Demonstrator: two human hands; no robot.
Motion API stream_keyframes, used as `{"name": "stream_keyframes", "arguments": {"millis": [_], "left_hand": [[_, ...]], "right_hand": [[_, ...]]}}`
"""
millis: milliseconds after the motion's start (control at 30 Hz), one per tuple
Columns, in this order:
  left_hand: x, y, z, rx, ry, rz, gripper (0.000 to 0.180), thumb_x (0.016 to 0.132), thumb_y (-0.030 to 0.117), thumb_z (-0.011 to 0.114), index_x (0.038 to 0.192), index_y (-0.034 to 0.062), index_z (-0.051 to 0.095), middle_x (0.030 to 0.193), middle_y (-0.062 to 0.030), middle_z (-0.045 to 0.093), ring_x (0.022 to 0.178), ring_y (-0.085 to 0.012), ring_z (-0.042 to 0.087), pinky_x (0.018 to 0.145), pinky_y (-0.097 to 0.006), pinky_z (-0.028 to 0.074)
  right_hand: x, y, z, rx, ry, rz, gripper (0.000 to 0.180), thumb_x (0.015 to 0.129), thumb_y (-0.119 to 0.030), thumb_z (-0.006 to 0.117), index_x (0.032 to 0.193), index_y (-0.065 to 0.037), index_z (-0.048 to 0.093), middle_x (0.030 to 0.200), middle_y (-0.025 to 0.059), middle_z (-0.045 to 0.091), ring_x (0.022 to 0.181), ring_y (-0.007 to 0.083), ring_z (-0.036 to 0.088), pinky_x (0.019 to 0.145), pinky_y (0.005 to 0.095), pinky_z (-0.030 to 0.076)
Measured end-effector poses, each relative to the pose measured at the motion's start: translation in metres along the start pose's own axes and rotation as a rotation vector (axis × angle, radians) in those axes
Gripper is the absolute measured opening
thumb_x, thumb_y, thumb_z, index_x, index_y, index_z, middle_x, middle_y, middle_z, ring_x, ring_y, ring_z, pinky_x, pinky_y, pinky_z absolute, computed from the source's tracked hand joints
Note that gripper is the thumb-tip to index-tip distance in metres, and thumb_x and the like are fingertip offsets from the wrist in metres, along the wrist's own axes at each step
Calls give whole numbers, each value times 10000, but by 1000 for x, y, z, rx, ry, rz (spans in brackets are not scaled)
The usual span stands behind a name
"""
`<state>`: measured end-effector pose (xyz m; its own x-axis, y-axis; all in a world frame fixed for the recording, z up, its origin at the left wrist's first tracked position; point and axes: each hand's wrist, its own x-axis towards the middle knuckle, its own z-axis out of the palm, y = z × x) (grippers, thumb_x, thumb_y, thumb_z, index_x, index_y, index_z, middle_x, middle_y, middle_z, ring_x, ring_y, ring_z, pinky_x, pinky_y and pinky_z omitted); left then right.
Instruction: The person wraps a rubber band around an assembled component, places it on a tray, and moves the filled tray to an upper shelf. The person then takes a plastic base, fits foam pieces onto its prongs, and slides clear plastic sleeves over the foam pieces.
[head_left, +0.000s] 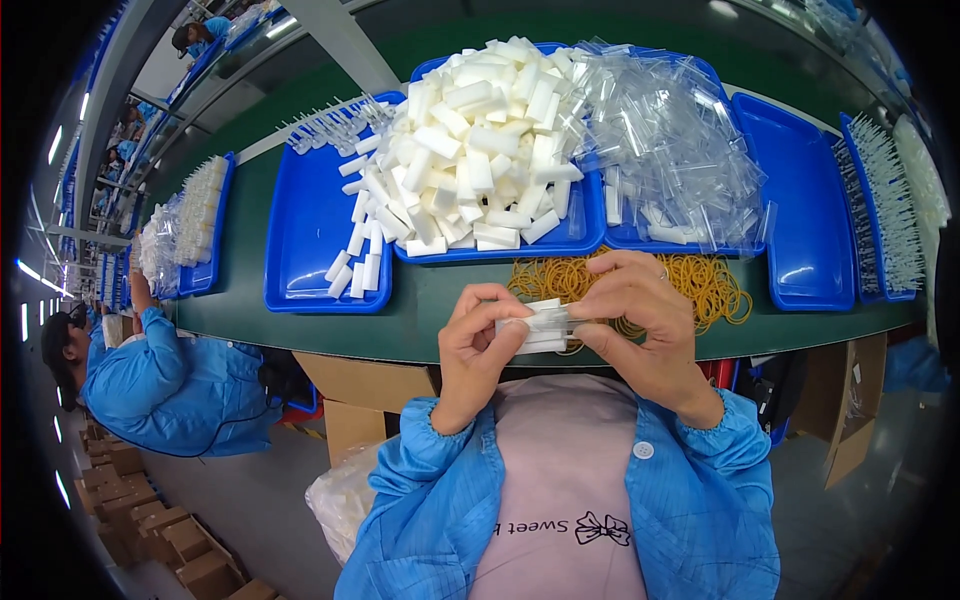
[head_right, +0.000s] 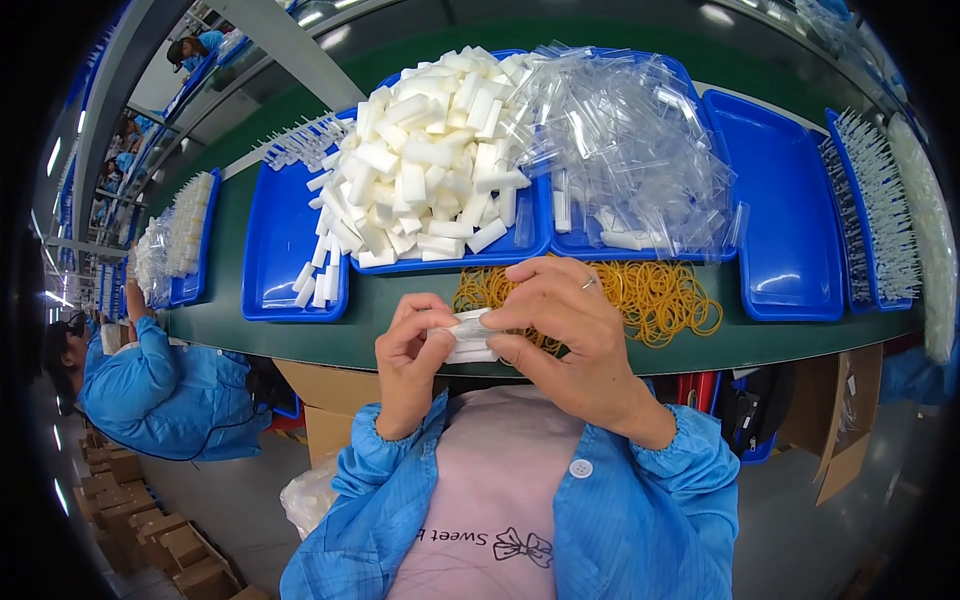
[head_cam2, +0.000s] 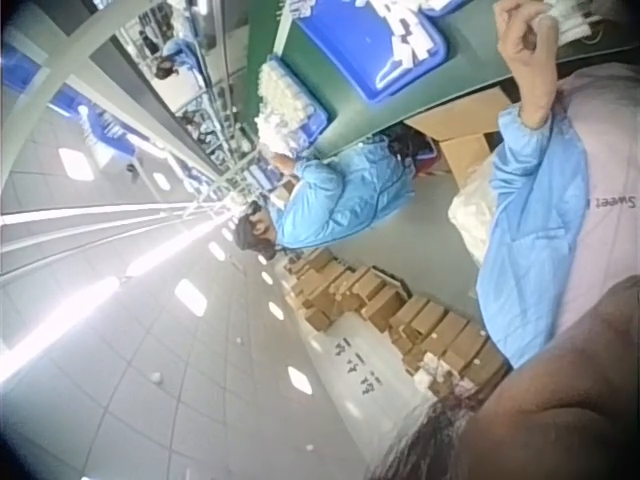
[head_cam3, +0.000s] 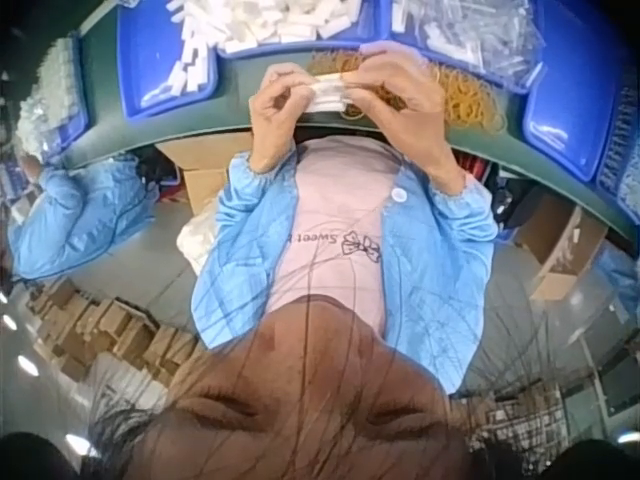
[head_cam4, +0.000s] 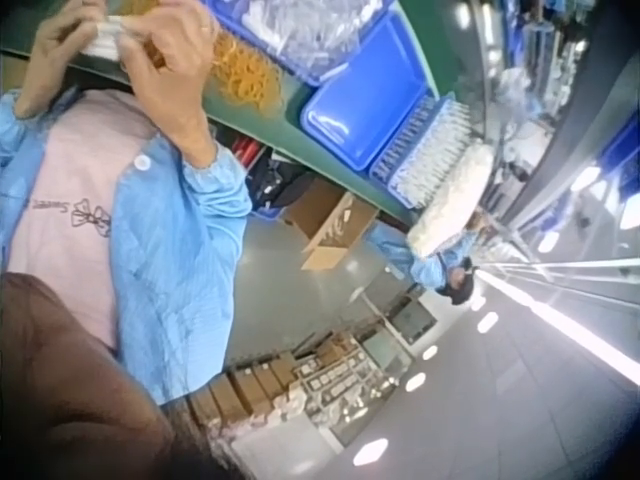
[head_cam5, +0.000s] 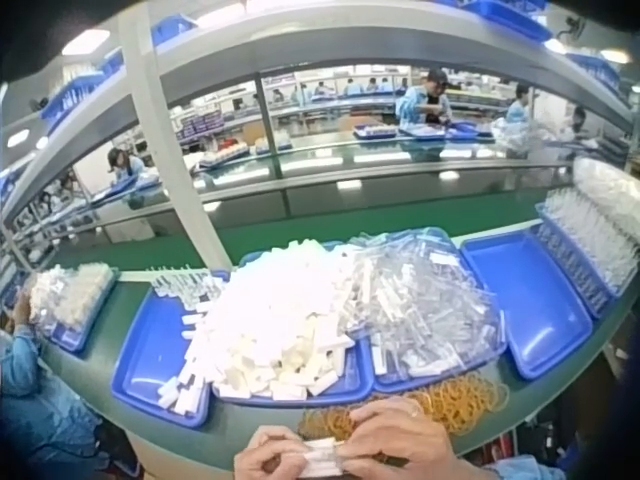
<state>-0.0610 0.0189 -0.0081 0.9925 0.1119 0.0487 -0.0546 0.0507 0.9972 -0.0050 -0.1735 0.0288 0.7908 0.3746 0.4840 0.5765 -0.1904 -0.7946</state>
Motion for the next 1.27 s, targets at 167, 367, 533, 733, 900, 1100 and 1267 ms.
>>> {"name": "stream_keyframes", "arguments": {"millis": [167, 367, 533, 733, 900, 1100, 1267], "left_hand": [[5, -4, -6, -142, -137, -136, 91, 811, -2, 591, 888, 0, 639, 1018, -58, 519, 963, -133, 490, 833, -248, 384], [-7, 4, 0, 409, 86, 213, 117, 749, -13, 613, 862, 4, 642, 1010, -102, 509, 917, -208, 528, 784, -285, 433], [-18, 6, 7, 659, 156, 503, 164, 769, 36, 628, 932, 19, 628, 1080, -114, 465, 930, -236, 509, 844, -341, 411], [-12, 5, 11, 95, 132, 267, 454, 819, 180, 670, 1200, -2, 503, 1202, -126, 448, 1018, -223, 528, 891, -343, 435], [-8, -7, 4, -254, 17, -64, 540, 857, 341, 677, 1213, -12, 476, 1132, -98, 543, 1014, -181, 558, 836, -320, 477], [-12, -8, 0, -333, 4, -56, 468, 837, 229, 702, 1192, -9, 512, 1115, -80, 557, 1005, -176, 580, 839, -299, 477], [-10, -14, -1, -197, 77, 46, 511, 816, 182, 715, 1233, -7, 488, 1140, -93, 570, 1001, -187, 580, 862, -291, 481]], "right_hand": [[3, -5, -5, -198, -35, -230, 230, 634, -83, 745, 854, -122, 688, 827, 7, 605, 989, 245, 568, 850, 406, 404], [-1, 11, 0, 0, -12, -23, 87, 740, -108, 696, 808, -84, 649, 814, 19, 602, 931, 214, 566, 842, 372, 409], [-12, 18, 8, 773, -24, 572, 137, 851, -141, 658, 841, -5, 641, 848, 17, 622, 790, 58, 543, 720, 222, 449], [-10, 21, -1, 751, -35, 490, 120, 868, -130, 647, 904, -17, 632, 891, 16, 590, 842, 71, 534, 754, 230, 435], [-6, 18, -8, 592, 38, 431, 145, 851, -141, 672, 921, -25, 620, 892, 15, 580, 849, 80, 536, 769, 231, 435], [-7, 24, -13, 525, 93, 395, 185, 808, -182, 708, 876, -28, 630, 883, 39, 599, 857, 126, 546, 797, 268, 431], [-7, 31, -16, 329, 47, 232, 158, 821, -165, 710, 897, -43, 644, 962, 43, 597, 919, 150, 542, 862, 290, 405]]}}
